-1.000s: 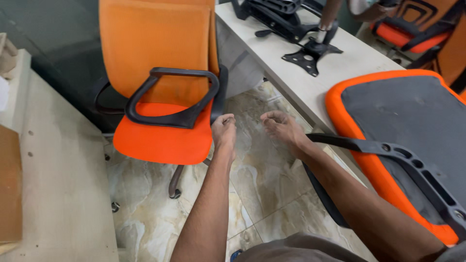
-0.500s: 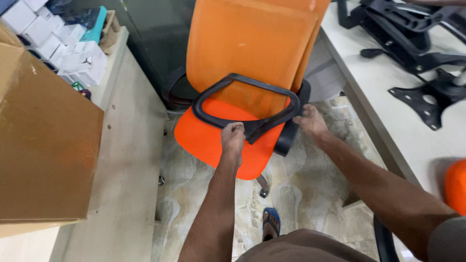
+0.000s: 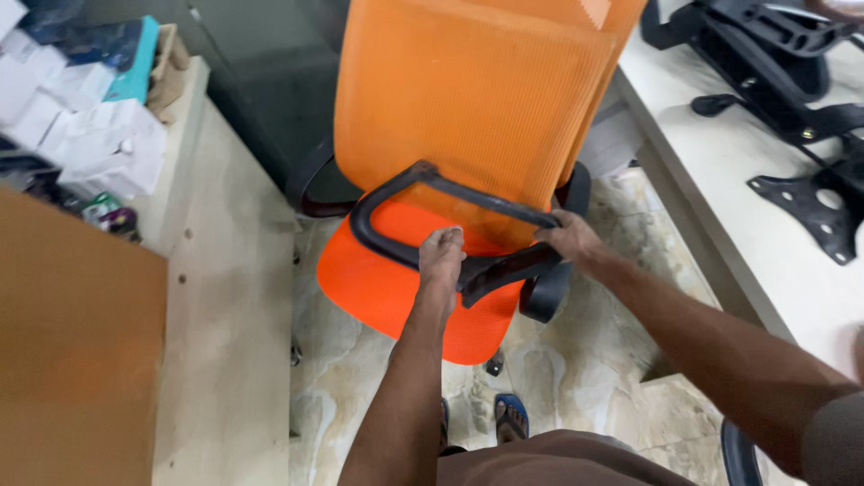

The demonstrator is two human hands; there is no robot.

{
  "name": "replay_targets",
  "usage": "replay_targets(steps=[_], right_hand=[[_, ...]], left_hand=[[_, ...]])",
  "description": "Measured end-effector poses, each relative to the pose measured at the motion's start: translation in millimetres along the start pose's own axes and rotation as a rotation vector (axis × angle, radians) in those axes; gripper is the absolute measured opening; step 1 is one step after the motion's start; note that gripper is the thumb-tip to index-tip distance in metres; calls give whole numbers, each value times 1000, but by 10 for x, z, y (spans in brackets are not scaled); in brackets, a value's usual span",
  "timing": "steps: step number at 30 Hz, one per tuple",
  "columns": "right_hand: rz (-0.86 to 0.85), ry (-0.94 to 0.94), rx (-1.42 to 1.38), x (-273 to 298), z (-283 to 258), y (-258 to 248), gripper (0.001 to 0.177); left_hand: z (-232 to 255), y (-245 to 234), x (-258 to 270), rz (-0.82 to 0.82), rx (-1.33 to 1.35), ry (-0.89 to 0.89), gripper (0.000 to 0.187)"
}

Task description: The person assembles an orange office chair by attaching the backrest frame to the seat using a screwdriver and fasteners. They position the frame, insert screws, and tighten them to secure the backrest to the seat.

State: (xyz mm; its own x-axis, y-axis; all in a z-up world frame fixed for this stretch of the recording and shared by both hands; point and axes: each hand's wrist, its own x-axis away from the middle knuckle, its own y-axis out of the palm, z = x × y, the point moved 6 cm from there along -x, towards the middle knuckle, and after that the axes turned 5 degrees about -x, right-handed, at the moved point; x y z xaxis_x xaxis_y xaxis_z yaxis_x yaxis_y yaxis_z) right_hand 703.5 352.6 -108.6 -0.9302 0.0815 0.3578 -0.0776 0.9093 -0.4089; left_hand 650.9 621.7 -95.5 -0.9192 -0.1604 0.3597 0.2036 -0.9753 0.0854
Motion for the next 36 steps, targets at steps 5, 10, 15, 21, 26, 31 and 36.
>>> replay_targets(steps=[5,10,15,21,26,31,36], right_hand=[[26,-134,-54,811,-292,342,27],[178,211,-487,1459,-404,441,17],[254,-27,-499,2067,-456,42,19],[359,-123,-631,2534,-379,-465,24],[449,-221,-785,2777,-94,-752,27],[508,-298,-930,3240,335,-1206,31],[619,-128,-1106,3634,758,-1561,42]], left_hand=[[108,451,-56,-213,74,-81,55],[214,750,194,-305,84,-216,65],[348,1125,811,-467,126,-152,70],[766,1479,1519,-635,103,62,84],[875,1822,1939,-742,-49,115,78],[837,2362,2529,-816,-176,295,78],[629,2903,3084,-914,-389,380,81]])
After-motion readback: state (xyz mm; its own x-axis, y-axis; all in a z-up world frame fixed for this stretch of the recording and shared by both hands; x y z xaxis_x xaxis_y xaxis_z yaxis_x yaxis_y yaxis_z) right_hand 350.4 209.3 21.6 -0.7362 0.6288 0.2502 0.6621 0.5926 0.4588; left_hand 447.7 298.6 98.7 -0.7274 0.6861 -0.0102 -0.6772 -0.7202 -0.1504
